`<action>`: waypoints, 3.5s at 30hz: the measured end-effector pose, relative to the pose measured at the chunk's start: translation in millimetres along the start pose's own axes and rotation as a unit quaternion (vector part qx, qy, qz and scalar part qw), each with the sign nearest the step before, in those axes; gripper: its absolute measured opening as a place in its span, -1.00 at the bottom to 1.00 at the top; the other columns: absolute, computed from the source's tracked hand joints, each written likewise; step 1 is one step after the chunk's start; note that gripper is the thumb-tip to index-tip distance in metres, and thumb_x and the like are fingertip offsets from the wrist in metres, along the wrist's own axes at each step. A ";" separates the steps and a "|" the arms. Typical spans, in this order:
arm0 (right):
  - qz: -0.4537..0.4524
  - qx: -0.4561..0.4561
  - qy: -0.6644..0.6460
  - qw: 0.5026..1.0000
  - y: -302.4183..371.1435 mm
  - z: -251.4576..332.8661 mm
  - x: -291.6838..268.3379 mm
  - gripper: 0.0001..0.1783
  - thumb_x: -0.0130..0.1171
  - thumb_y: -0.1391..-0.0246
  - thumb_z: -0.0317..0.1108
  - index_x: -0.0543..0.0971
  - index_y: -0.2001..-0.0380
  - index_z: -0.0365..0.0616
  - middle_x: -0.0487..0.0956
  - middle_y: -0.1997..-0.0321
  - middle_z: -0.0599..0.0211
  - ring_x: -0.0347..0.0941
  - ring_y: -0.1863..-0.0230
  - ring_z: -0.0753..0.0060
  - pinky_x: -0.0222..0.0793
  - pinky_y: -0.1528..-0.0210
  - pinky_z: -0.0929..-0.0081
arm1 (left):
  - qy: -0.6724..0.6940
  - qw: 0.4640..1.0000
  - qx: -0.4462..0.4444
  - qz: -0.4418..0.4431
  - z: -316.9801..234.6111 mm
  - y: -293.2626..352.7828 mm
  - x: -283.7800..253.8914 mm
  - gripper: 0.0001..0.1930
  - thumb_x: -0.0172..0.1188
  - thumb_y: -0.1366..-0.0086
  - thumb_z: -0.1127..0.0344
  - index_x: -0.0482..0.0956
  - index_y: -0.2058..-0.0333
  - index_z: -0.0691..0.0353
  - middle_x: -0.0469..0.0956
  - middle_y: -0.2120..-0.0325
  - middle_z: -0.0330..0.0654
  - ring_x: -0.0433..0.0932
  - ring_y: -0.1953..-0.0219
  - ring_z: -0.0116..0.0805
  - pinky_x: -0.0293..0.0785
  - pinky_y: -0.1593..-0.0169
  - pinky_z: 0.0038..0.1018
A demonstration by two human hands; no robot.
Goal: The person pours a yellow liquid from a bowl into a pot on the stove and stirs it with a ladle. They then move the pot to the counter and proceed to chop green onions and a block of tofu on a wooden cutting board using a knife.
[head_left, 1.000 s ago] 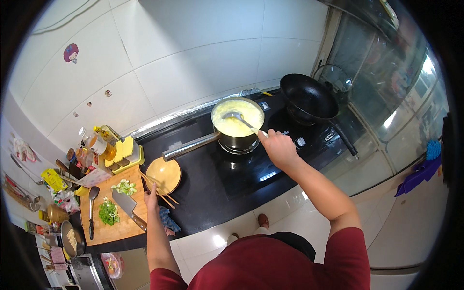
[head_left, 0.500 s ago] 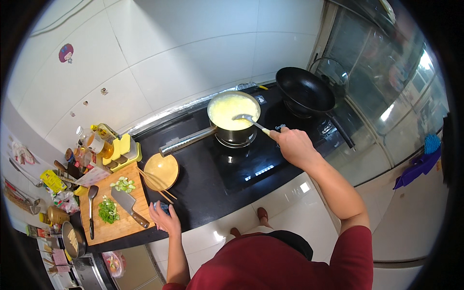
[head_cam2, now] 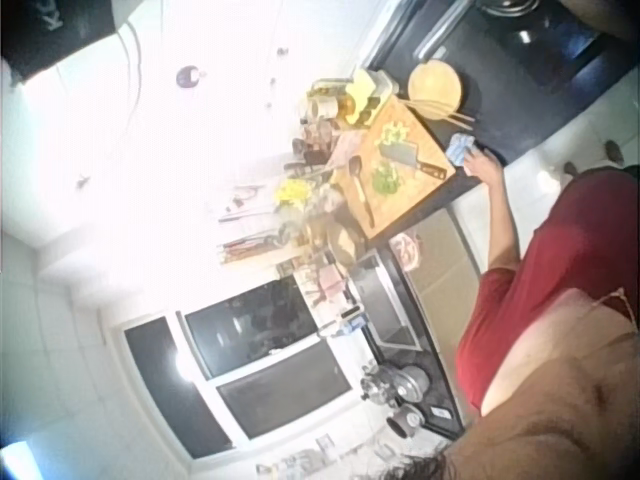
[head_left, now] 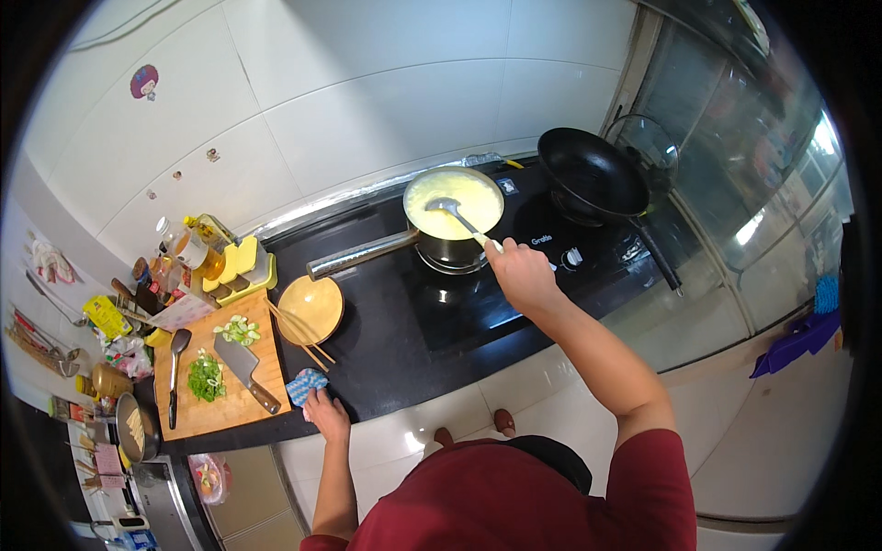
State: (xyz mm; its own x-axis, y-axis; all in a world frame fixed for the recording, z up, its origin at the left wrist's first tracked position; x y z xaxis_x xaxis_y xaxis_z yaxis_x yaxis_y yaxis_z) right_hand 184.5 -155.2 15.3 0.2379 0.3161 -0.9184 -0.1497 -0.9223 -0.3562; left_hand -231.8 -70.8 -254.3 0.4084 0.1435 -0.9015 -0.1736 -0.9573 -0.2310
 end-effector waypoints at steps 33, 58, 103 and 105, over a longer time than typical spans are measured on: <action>0.012 -0.067 -0.038 0.997 -1.8 -54.3 5.3 -0.67 0.15 0.02 -0.47 0.57 0.12 -0.26 0.59 0.36 0.14 0.62 0.36 0.22 0.56 0.42 0.39 | 0.124 0.991 0.021 0.046 -159.9 18.5 50.2 -0.18 0.33 -0.02 0.50 0.17 -0.28 0.24 0.14 -0.26 0.28 0.20 -0.27 0.25 0.20 -0.30 -0.12; 0.141 0.094 -0.181 0.969 62.4 -165.3 168.6 -0.74 0.32 0.01 -0.27 0.49 0.35 -0.16 0.62 0.36 0.07 0.59 0.26 -0.03 0.50 0.26 0.10 | 0.094 0.994 0.042 0.043 -179.9 8.7 30.4 -0.29 0.26 -0.09 0.50 0.29 -0.26 0.07 0.11 -0.31 0.19 0.19 -0.26 0.25 0.18 -0.30 -0.09; -0.088 -0.019 -0.239 0.967 15.8 -106.3 -11.1 -0.51 0.31 -0.01 -0.24 0.51 -0.02 -0.14 0.50 0.23 0.20 0.49 0.26 0.13 0.43 0.20 0.25 | 0.009 0.990 0.089 0.108 -169.7 1.7 52.8 -0.42 0.15 -0.09 0.55 0.43 -0.15 0.11 0.23 -0.25 0.15 0.25 -0.18 0.24 0.27 -0.26 -0.08; -0.023 -0.037 -0.189 0.981 17.4 -86.7 -8.6 -0.51 0.30 0.01 -0.28 0.51 -0.04 -0.05 0.46 0.25 0.20 0.50 0.25 0.13 0.45 0.24 0.22 | 0.014 0.989 0.095 0.108 -171.7 2.5 50.9 -0.42 0.15 -0.09 0.54 0.42 -0.16 0.13 0.22 -0.25 0.16 0.24 -0.19 0.25 0.26 -0.26 -0.07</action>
State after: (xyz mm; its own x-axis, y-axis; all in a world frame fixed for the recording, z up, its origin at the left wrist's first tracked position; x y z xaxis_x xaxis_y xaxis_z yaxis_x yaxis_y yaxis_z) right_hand 263.0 -193.2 31.9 -0.1327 0.4042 -0.9050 -0.0731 -0.9146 -0.3978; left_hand -57.5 -109.0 -238.0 0.3668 -0.0689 -0.9277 -0.4247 -0.8997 -0.1011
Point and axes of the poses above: each hand's wrist, its own y-axis away from the middle knuckle, its own x-axis out of the palm, z = x × y, the point moved 2 cm from there along -y, towards the middle knuckle
